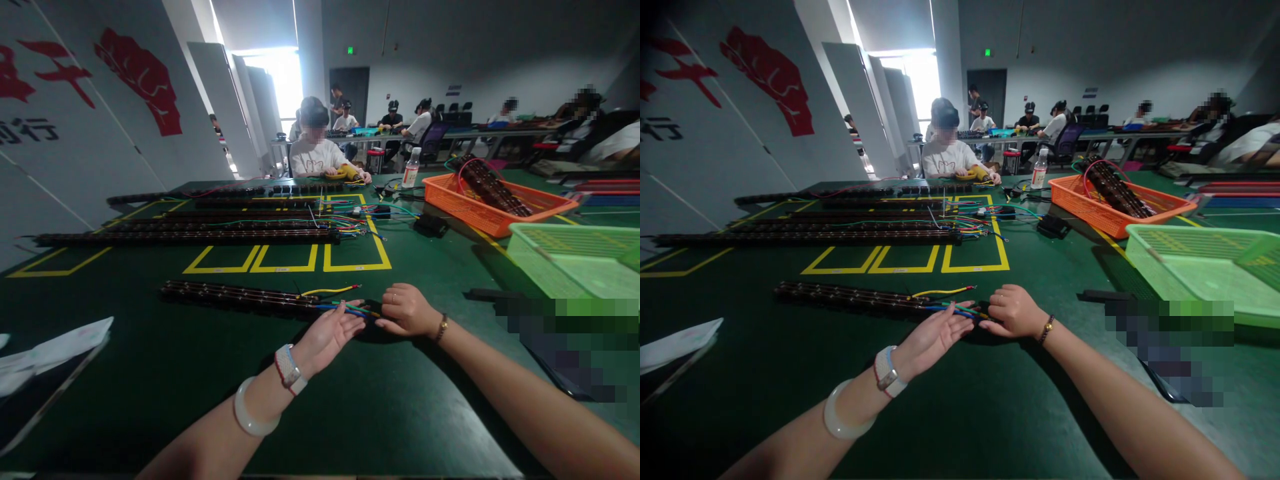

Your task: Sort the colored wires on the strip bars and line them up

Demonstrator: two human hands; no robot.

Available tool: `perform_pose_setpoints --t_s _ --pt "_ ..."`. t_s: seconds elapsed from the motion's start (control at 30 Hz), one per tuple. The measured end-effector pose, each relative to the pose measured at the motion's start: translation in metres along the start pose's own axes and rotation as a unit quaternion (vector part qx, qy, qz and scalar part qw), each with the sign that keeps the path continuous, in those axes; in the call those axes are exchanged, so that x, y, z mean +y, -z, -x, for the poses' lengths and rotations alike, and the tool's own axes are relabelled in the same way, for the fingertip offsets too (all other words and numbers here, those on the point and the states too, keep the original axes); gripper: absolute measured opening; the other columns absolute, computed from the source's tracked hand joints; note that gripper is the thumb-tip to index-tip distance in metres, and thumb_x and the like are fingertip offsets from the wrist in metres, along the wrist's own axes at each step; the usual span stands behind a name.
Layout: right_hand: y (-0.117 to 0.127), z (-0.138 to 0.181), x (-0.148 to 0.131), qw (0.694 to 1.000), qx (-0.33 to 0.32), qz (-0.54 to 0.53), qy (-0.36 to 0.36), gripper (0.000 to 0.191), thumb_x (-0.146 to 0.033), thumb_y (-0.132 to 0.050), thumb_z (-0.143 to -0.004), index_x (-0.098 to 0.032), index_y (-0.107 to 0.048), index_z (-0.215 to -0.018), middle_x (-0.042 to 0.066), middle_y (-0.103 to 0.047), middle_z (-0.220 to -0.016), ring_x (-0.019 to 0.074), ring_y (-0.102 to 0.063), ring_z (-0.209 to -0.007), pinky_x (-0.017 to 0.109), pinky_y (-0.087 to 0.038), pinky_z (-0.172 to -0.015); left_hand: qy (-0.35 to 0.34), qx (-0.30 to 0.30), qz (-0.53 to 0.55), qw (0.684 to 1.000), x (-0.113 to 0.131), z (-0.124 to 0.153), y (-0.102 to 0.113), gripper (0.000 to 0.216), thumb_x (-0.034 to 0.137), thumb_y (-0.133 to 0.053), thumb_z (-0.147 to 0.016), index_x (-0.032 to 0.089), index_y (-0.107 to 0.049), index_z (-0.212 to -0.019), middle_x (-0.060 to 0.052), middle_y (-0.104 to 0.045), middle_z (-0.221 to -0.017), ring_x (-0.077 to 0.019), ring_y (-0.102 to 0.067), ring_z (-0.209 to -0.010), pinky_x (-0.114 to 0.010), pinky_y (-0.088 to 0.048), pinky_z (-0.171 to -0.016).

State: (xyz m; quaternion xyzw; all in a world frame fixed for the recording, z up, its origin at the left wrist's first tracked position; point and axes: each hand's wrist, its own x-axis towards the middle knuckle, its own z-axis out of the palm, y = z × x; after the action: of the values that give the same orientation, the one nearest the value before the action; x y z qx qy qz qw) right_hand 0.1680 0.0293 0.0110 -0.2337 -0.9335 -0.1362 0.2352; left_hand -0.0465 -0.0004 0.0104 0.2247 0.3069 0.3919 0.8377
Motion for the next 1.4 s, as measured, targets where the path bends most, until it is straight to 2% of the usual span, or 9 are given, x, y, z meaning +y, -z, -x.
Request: perform_pose_setpoints --t_s 0.1,0.17,0.27,0.5,0.73,0.87,1.13,1.23,1.4 --pt "-0.003 -0.002 -0.004 1.0 -0.01 -0.01 0.011 0.041 -0.039 -0.044 -0.091 -0.018 -0.054 -0.057 0.001 -0.048 -0.055 0.0122 -0.04 -0.053 0.028 -0.027 -0.055 -0.002 0.001 0.011 1.0 0.0 -0.001 0.0 0.026 0.025 -0.049 -0.089 0.008 -0.06 -0.105 -0.016 -0.063 -0.108 -0.0194 -0.062 -0.097 -0.036 -0.042 -0.097" --pt "-0.005 -0.001 -0.003 1.0 0.002 -0.021 -0.007 0.04 -0.035 -0.044 -0.091 -0.018 -0.052 -0.056 0.0 -0.047 -0.055 0.0109 -0.039 -0.052 0.027 -0.026 -0.054 -0.003 -0.004 0.018 1.0 0.0 -0.001 0.001 0.026 0.024 -0.048 -0.089 0.008 -0.06 -0.106 -0.016 -0.062 -0.111 -0.0205 -0.06 -0.102 -0.038 -0.04 -0.1" --pt "-0.008 0.0 0.0 0.997 0.017 -0.047 -0.056 0.041 -0.032 -0.044 -0.092 -0.017 -0.049 -0.054 0.0 -0.045 -0.054 0.0101 -0.038 -0.051 0.026 -0.026 -0.054 0.0 -0.011 0.019 1.0 0.001 -0.001 0.001 0.028 0.026 -0.048 -0.089 0.007 -0.059 -0.107 -0.017 -0.063 -0.11 -0.022 -0.059 -0.106 -0.039 -0.039 -0.102" --pt "-0.012 0.002 0.006 0.976 -0.026 -0.141 -0.166 0.036 -0.034 -0.042 -0.093 -0.017 -0.052 -0.063 -0.001 -0.045 -0.061 0.01 -0.043 -0.056 0.022 -0.031 -0.054 -0.004 0.026 -0.001 1.0 0.001 0.0 -0.003 0.026 0.024 -0.045 -0.09 0.003 -0.057 -0.099 -0.023 -0.062 -0.108 -0.0265 -0.061 -0.104 -0.042 -0.042 -0.1" --pt "-0.017 0.0 0.01 0.936 0.013 -0.22 -0.276 0.038 -0.042 -0.046 -0.09 -0.018 -0.048 -0.062 -0.002 -0.047 -0.061 0.0108 -0.045 -0.058 0.022 -0.035 -0.057 -0.005 0.007 -0.038 0.999 0.002 0.002 -0.003 0.032 0.028 -0.041 -0.092 0.002 -0.057 -0.103 -0.02 -0.066 -0.098 -0.0237 -0.064 -0.096 -0.041 -0.042 -0.098" --pt "-0.02 -0.001 0.012 0.936 -0.001 -0.18 -0.304 0.033 -0.043 -0.048 -0.09 -0.018 -0.052 -0.069 0.0 -0.052 -0.068 0.0124 -0.048 -0.063 0.023 -0.037 -0.06 0.005 0.002 -0.045 0.999 0.003 0.004 -0.004 0.037 0.033 -0.039 -0.092 0.003 -0.061 -0.097 -0.02 -0.066 -0.099 -0.0222 -0.064 -0.092 -0.039 -0.044 -0.093" --pt "-0.026 -0.007 0.015 0.951 -0.072 -0.029 -0.299 0.035 -0.044 -0.045 -0.091 -0.018 -0.056 -0.071 0.003 -0.058 -0.071 0.0162 -0.051 -0.069 0.026 -0.036 -0.064 0.017 0.036 -0.044 0.998 0.003 0.008 -0.009 0.034 0.032 -0.039 -0.092 0.01 -0.059 -0.076 -0.011 -0.067 -0.076 -0.0183 -0.065 -0.074 -0.031 -0.048 -0.075" --pt "-0.027 -0.009 0.017 0.955 -0.079 0.009 -0.287 0.036 -0.045 -0.045 -0.091 -0.018 -0.057 -0.072 0.004 -0.059 -0.071 0.0172 -0.052 -0.071 0.027 -0.035 -0.068 0.014 0.041 -0.041 0.998 0.004 0.008 -0.01 0.036 0.033 -0.037 -0.092 0.011 -0.058 -0.075 -0.011 -0.067 -0.075 -0.018 -0.065 -0.072 -0.03 -0.048 -0.073" --pt "-0.028 -0.009 0.02 0.955 -0.081 0.031 -0.285 0.037 -0.045 -0.043 -0.092 -0.018 -0.057 -0.072 0.004 -0.06 -0.071 0.0168 -0.052 -0.07 0.027 -0.034 -0.068 0.013 0.009 -0.034 0.999 0.001 0.003 -0.002 0.031 0.032 -0.043 -0.09 0.007 -0.061 -0.085 -0.015 -0.068 -0.085 -0.02 -0.065 -0.081 -0.033 -0.047 -0.081"
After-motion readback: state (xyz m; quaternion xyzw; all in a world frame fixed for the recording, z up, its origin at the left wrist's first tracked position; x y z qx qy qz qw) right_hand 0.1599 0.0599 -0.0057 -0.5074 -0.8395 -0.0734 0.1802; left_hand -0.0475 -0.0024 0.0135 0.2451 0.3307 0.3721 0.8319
